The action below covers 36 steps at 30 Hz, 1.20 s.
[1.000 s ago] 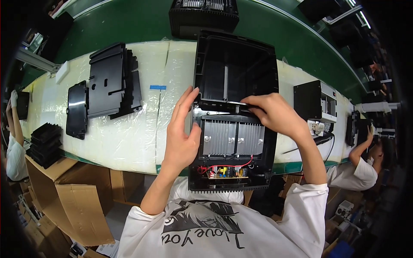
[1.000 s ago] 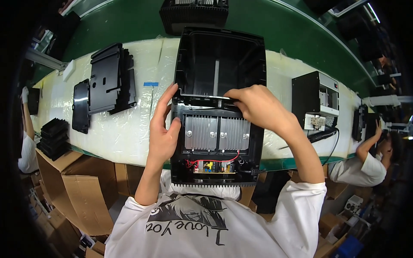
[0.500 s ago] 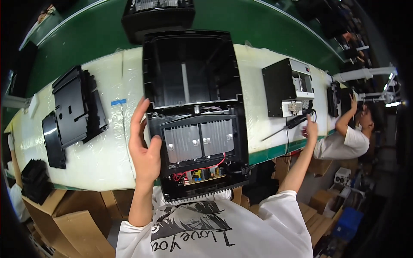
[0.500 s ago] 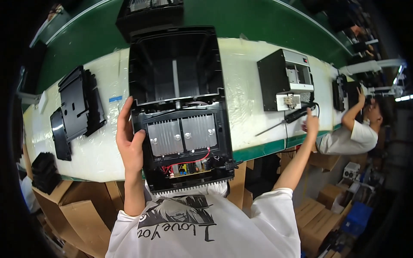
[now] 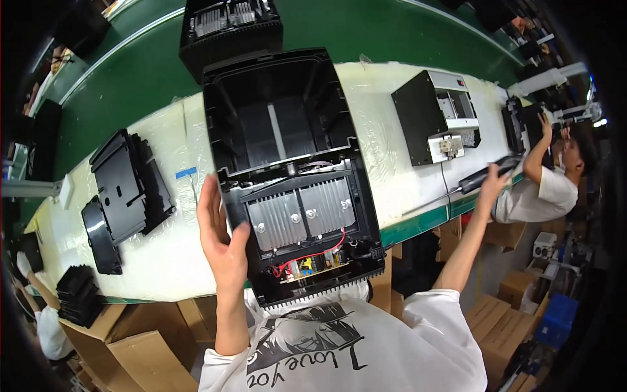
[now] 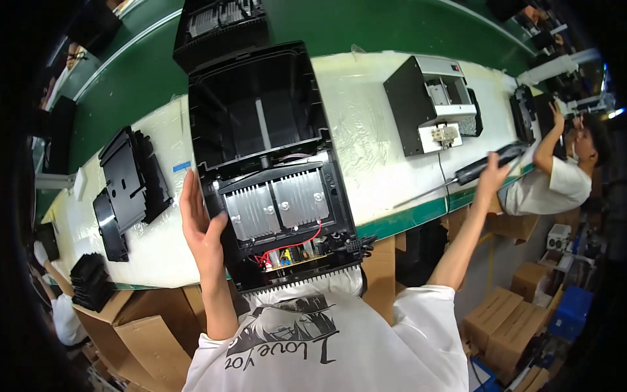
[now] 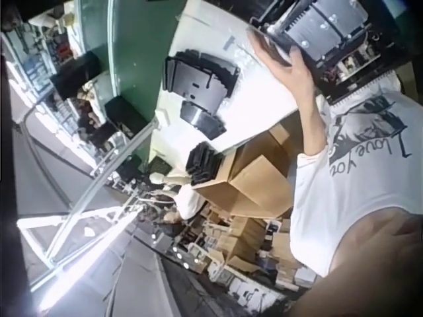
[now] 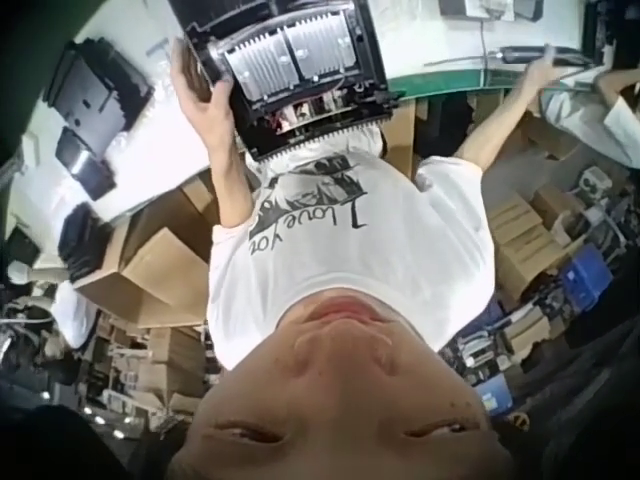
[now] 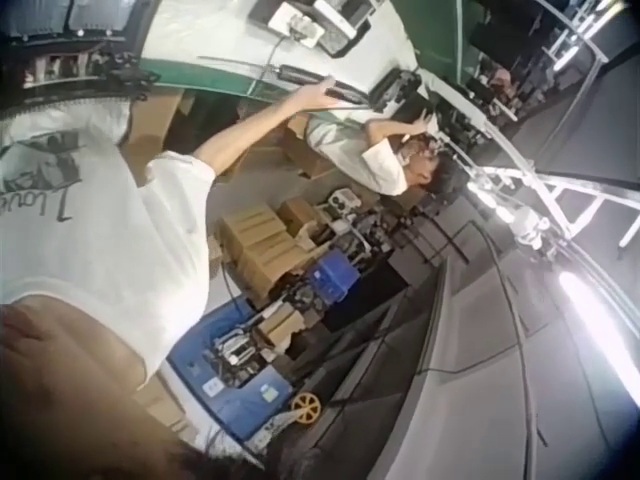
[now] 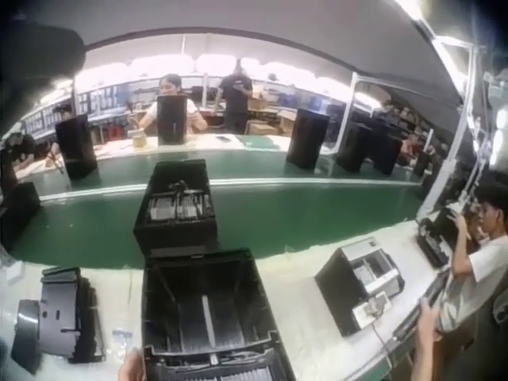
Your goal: Assembling electronic devices by connecting internal wiring and using an electric screwdriver to secure panels.
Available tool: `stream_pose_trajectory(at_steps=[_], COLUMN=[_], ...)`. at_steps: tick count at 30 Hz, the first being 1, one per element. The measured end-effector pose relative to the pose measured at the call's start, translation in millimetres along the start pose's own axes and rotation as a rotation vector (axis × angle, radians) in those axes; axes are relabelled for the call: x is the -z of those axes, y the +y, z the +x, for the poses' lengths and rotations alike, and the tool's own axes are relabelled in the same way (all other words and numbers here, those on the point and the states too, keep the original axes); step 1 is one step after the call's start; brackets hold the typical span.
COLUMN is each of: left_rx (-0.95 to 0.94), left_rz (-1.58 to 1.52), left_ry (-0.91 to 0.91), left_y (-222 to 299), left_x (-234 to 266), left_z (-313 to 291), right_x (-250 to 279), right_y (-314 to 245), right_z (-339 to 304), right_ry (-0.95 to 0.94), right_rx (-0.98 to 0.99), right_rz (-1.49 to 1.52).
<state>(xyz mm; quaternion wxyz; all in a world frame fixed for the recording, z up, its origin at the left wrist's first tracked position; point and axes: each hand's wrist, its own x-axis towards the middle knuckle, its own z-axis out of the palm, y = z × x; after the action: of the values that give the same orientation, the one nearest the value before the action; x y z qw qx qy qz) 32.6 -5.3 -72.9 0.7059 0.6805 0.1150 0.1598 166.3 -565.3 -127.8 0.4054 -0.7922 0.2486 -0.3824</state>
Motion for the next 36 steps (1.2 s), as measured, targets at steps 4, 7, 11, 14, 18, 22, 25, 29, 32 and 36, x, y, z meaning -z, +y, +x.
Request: stream_pose_trajectory(at_steps=[4,7,11,14,18,22,25,29,32,36], left_rx=[0.056,0.02,0.0,0.014,-0.012,-0.003,0.003,0.017,0.013,0.029], left_rz=[-0.086,0.024,-0.029,-0.043,0.002,0.046,0.078,0.121,0.113,0.084], left_ry=[0.066,0.1,0.117,0.109,0.108,0.115,0.14,0.149,0.145,0.152], left_y=[-1,2,-4,-4,-7,-5,-3,-7,-5,-3], left_x=[3,-13,-13,-12,-10,-14,-12,-13,-14,-12], left_z=[-12,-8,-11,-12,-12,-11,-12,-9,-11,-13], right_x=[51,37,77,83,51,30,14,40,35,16], right_y=[-108,-218,-221,-216,-213,-218,-231,-192,-196,-224], right_z=[-1,-42,-17,-13,-30,-42,-55,-24,-29,-28], right_ry=[0.125,0.307,0.121,-0.102,-0.152,-0.081,0.153,-0.333,-0.493,-0.738], right_rx=[0.288,0.439,0.427,0.415,0.467,0.44,0.391,0.478,0.528,0.546], right_rz=[0.583,0.764,0.847,1.068,0.851,0.812,0.656,0.984,1.036,1.055])
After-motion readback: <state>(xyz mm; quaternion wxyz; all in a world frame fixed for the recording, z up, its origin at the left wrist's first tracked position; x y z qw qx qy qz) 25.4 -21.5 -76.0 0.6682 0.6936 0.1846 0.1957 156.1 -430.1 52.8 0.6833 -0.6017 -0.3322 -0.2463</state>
